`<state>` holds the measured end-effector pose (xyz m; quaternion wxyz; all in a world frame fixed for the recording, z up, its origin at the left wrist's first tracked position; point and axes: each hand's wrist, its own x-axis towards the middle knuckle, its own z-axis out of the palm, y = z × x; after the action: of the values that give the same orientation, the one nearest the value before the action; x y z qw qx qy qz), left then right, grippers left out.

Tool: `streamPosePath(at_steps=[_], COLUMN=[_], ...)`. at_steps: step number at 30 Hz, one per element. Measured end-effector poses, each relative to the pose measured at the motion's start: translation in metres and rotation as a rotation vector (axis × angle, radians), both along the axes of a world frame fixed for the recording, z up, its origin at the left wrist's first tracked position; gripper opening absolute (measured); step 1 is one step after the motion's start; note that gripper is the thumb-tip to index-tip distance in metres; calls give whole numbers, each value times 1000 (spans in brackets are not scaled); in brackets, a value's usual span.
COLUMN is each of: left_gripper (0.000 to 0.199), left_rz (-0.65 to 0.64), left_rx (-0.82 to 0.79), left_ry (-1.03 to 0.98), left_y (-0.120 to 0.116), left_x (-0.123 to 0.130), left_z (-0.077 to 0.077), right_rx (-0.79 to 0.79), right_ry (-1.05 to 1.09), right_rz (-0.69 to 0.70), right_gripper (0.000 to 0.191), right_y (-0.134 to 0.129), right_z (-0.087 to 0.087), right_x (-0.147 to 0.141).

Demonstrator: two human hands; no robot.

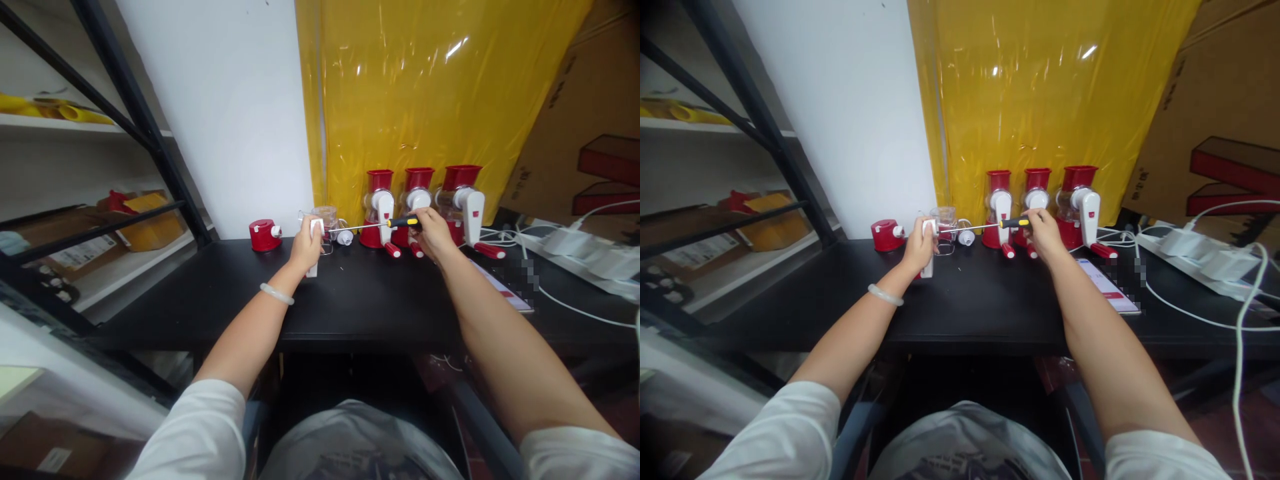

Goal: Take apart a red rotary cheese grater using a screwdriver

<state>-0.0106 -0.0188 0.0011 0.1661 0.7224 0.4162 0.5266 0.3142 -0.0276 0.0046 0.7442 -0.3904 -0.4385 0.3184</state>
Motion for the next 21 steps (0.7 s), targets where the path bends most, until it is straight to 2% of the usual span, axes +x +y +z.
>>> streamPosePath(at_steps=[3,8,12,17,21], left_gripper=[30,29,28,27,29], left_rz=[-24,-59,-41,-29,-56], left_rx=[-102,-374,-457,-378,-100], left_ry=[-69,-190,-205,-198,-135], left_y=[3,2,0,5,9], left_x=[5,14,17,14,4], left_z=[-3,-1,2,0,-5], right_rx=[-18,14,34,-45,-74], right_ry=[65,67,39,-66,-135], right_rz=[17,52,61,-41,-62], right_gripper=[22,17,19,49,56], right_y=[-4,-9,-7,1,3], right_z=[3,4,1,-5,-9], right_x=[-2,-1,1,5,8])
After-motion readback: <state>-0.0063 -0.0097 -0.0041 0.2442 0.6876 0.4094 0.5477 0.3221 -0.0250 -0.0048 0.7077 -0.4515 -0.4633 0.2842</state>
